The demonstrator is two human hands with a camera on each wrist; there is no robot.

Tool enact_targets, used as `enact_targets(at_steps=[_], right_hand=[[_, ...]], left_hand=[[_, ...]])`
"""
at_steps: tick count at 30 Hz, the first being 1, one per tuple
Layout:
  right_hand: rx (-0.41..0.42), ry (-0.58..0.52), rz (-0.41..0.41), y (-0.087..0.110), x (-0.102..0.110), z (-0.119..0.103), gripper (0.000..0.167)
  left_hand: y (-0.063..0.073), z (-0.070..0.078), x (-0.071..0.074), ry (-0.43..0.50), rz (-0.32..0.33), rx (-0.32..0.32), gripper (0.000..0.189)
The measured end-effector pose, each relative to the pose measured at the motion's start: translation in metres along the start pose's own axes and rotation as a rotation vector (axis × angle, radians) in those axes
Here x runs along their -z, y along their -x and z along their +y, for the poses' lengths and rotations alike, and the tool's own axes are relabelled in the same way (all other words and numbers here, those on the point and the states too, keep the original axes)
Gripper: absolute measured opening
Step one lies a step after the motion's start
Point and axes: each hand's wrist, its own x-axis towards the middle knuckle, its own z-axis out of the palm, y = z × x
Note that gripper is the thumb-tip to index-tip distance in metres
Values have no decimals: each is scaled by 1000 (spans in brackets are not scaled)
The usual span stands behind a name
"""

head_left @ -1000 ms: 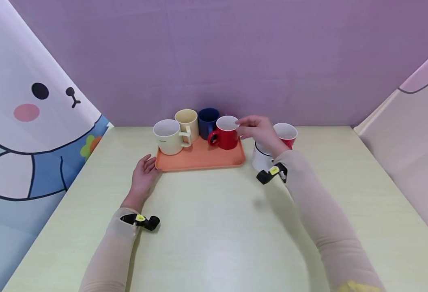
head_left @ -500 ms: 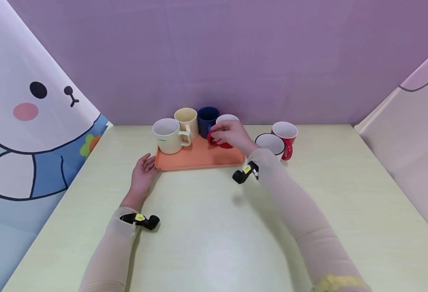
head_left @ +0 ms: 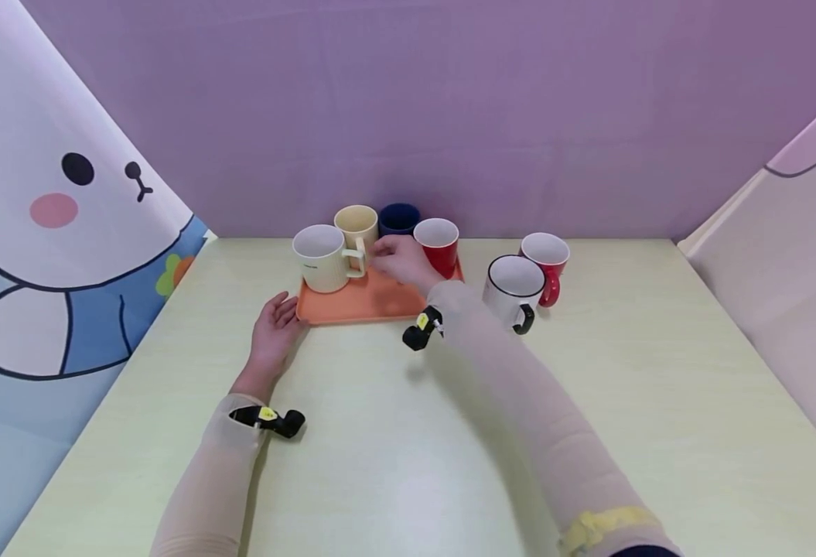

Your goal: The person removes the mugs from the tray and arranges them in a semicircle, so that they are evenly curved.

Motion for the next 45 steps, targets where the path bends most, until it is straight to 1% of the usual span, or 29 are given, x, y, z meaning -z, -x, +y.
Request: enact_targets(at_steps=[5, 8, 11, 19, 26, 32, 36, 39, 45], right_hand=[[48, 57, 93, -6, -13, 2, 24], [49, 66, 160, -8, -20, 6, 25], [44, 49, 185, -12, -27, 12, 28], [36, 37, 127, -15, -45, 22, 34], [32, 51, 122, -9, -57, 19, 21], [27, 102, 113, -10, -62, 16, 20], [17, 127, 80, -10, -64, 18, 20], [31, 162, 63, -11, -66, 20, 20], [123, 265, 58, -10, -65, 22, 10]], left_hand=[[1, 3, -2, 11, -8, -19, 70], [0, 4, -3, 18, -16, -29, 70], [-1, 3, -3, 12, -24, -30, 70], [-1, -4, 5, 16, -10, -23, 71], [1, -3, 9, 11, -9, -15, 70], [3, -1, 12, 3, -11, -17, 71], [3, -1, 12, 19, -11, -16, 71], [3, -1, 12, 24, -10, -13, 71], [2, -2, 13, 18, -15, -11, 71]])
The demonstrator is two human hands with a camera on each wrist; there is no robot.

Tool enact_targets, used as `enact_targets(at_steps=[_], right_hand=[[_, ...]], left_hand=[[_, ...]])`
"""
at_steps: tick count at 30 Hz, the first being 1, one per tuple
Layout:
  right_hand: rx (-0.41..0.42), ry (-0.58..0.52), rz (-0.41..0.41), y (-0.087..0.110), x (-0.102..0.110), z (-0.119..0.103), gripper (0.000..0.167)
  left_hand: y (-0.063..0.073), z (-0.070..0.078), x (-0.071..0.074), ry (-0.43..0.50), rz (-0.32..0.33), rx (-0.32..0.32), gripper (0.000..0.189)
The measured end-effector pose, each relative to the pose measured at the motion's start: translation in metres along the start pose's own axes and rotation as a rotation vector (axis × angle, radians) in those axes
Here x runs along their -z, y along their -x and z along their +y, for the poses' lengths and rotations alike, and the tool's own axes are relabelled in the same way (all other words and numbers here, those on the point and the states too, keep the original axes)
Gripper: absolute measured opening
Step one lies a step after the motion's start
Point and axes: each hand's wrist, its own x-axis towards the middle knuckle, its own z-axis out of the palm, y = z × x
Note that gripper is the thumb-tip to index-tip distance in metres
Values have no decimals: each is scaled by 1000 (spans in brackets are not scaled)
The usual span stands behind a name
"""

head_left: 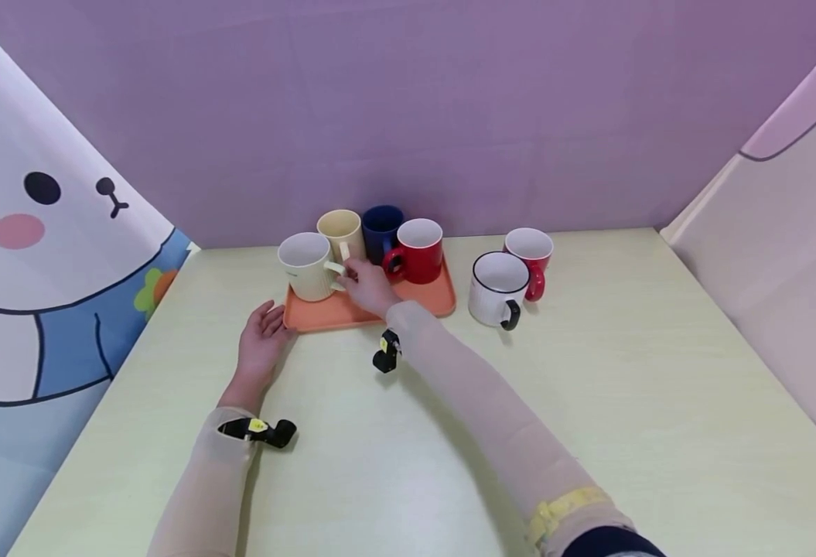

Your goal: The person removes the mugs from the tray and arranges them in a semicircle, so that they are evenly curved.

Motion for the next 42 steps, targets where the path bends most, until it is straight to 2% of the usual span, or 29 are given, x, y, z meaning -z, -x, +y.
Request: enact_targets(at_steps=[7, 11, 18, 29, 38, 42], right_hand=[[104, 51, -31, 7, 7, 4, 11], [136, 52, -46, 13, 14, 7, 12], [119, -42, -66, 18, 29, 7, 15], [74, -83, -72, 35, 51, 10, 16], [91, -68, -45, 44, 67, 6, 13], [107, -58, -21, 47, 74, 7, 10]], left_hand=[[2, 1, 2, -18, 2, -3, 71], [3, 2, 3, -27, 5, 2, 71], [2, 4, 4, -21, 3, -1, 71], [-2, 0, 1, -21, -1, 6, 72], [0, 1, 1, 21, -3, -11, 72], [1, 1, 1, 11, -4, -4, 72]])
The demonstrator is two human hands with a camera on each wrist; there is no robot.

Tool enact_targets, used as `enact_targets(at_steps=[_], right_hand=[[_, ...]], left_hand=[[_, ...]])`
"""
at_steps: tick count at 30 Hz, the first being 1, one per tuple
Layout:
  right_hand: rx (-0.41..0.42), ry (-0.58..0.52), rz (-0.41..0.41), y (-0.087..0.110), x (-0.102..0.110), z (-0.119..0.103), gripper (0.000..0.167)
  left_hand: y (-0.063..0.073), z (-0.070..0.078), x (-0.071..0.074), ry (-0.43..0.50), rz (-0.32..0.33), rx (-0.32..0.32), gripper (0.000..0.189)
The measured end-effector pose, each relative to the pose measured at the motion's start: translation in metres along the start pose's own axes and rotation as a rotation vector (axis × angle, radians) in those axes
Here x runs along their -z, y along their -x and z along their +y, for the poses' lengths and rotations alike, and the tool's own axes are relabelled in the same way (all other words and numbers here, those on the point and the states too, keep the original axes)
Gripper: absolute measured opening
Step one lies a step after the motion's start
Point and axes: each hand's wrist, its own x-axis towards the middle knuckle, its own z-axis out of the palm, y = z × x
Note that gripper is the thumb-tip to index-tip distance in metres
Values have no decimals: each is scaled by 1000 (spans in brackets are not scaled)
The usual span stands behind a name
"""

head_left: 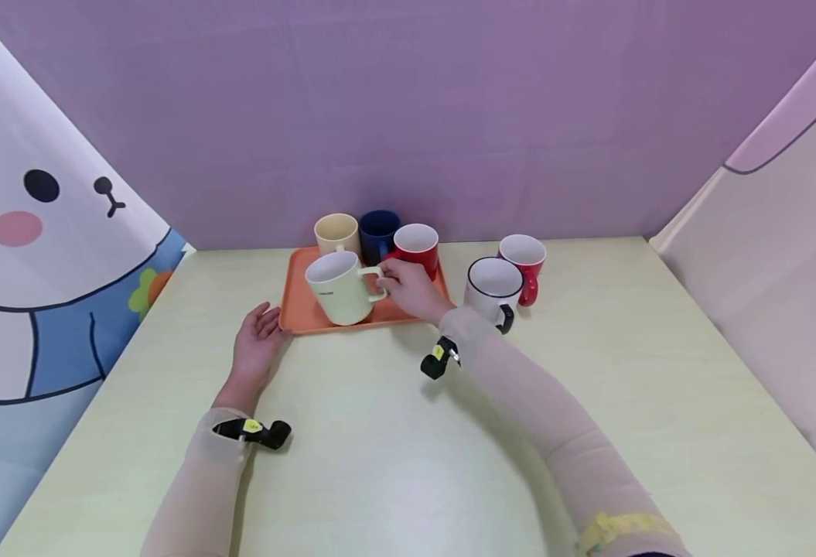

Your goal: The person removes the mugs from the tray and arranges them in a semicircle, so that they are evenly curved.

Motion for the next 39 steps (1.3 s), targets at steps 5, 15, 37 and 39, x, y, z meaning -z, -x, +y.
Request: enact_targets(at_steps=[5, 15, 37, 39], right_hand=[[-14, -24, 22, 1, 10, -3, 15], [-45, -76, 38, 3, 29, -10, 19], [-188, -217, 129, 13, 90, -16, 26], [-199, -234, 138, 14, 96, -17, 26]], left_hand=[[0, 0, 0, -3, 7, 1, 71], [1, -1, 0, 7, 13, -8, 71], [1, 0, -1, 12, 5, 1, 71], [1, 0, -1, 8, 7, 0, 70]])
